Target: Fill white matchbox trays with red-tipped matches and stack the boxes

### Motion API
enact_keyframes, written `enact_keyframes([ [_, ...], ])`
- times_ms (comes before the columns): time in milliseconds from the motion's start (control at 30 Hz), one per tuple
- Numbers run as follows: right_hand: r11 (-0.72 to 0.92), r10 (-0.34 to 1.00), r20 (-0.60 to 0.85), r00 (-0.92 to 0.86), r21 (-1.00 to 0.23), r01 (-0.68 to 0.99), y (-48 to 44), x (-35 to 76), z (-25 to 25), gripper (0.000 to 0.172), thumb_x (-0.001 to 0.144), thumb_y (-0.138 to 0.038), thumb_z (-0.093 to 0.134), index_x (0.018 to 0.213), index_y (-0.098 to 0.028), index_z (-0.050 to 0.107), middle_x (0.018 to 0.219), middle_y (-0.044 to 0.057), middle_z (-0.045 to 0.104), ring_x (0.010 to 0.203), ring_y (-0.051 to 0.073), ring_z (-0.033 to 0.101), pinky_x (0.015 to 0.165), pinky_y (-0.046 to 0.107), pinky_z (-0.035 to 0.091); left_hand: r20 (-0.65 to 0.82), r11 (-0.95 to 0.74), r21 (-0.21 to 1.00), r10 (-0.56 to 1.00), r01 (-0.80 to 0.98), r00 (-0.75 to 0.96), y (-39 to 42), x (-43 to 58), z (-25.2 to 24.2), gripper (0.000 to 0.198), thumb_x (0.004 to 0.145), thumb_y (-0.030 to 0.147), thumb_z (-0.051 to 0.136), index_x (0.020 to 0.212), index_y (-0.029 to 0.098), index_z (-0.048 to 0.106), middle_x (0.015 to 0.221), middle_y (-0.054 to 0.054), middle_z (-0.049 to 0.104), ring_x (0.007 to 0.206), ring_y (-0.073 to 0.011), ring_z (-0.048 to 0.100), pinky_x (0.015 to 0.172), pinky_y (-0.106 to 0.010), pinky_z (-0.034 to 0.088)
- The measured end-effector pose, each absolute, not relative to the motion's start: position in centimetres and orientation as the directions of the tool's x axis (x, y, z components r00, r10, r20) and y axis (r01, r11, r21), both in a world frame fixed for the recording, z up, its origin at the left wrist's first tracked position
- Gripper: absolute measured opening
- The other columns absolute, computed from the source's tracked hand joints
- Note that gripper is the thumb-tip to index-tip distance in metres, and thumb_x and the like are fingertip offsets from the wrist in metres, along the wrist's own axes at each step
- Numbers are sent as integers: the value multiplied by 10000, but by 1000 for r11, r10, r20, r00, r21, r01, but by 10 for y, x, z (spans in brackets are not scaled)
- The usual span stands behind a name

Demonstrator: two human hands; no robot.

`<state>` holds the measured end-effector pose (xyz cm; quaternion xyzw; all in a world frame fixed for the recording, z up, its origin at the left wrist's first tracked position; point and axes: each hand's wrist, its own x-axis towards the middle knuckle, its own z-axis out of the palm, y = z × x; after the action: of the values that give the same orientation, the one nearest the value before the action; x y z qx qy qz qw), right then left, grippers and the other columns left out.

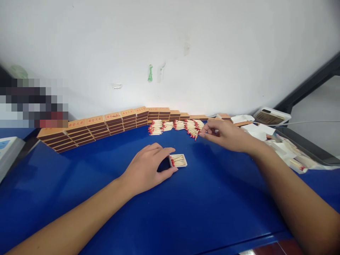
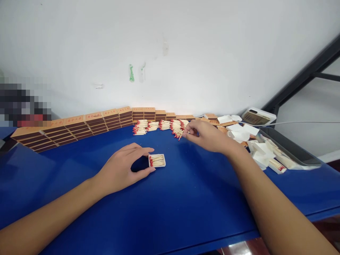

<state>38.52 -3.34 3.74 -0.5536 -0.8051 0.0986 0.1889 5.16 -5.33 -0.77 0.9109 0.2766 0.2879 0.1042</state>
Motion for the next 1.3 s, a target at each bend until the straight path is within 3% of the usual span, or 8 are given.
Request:
enact_keyframes([
  [133,457,888,180,-423,-453,766,-55,344,44,270,1025,-464,598,914,-232,680,817,34,661,707,179,567,635,310,433,467,-820,362,572,444,675,-53,52,-8,406,991,396,725,1344,217,635,1059,-59,781,1000,-249,700,892,-423,594],
  [400,558,817,126,-562,-413,719,-75,300,33,104,1053,-266,576,987,-214,638,990,48,649,753,155,582,669,301,421,455,-822,359,567,442,686,-53,53,-7,357,988,386,724,1283,202,647,1139,-77,781,1035,-262,699,903,-436,593],
  [833,569,816,187,-546,-423,706,-70,304,28,160,1069,-332,582,1011,-218,678,945,45,642,731,159,573,664,307,423,458,-825,358,563,437,688,-53,53,-6,366,980,375,739,1291,205,646,1104,-65,782,1012,-256,699,900,-431,590],
  [1067,463,874,312,-372,-305,832,-35,372,35,207,1010,-371,599,983,-227,744,869,64,674,724,197,581,678,326,426,489,-835,339,549,433,678,-52,52,-9,418,984,378,740,1346,198,633,1094,-64,786,1023,-247,702,931,-439,595],
  [1300,436,898,226,-379,-325,839,-19,396,26,258,980,-431,629,984,-224,784,909,92,700,792,229,611,703,339,454,479,-834,336,552,438,683,-52,51,-10,432,986,384,735,1356,186,636,1082,-68,784,1012,-246,697,918,-440,597],
])
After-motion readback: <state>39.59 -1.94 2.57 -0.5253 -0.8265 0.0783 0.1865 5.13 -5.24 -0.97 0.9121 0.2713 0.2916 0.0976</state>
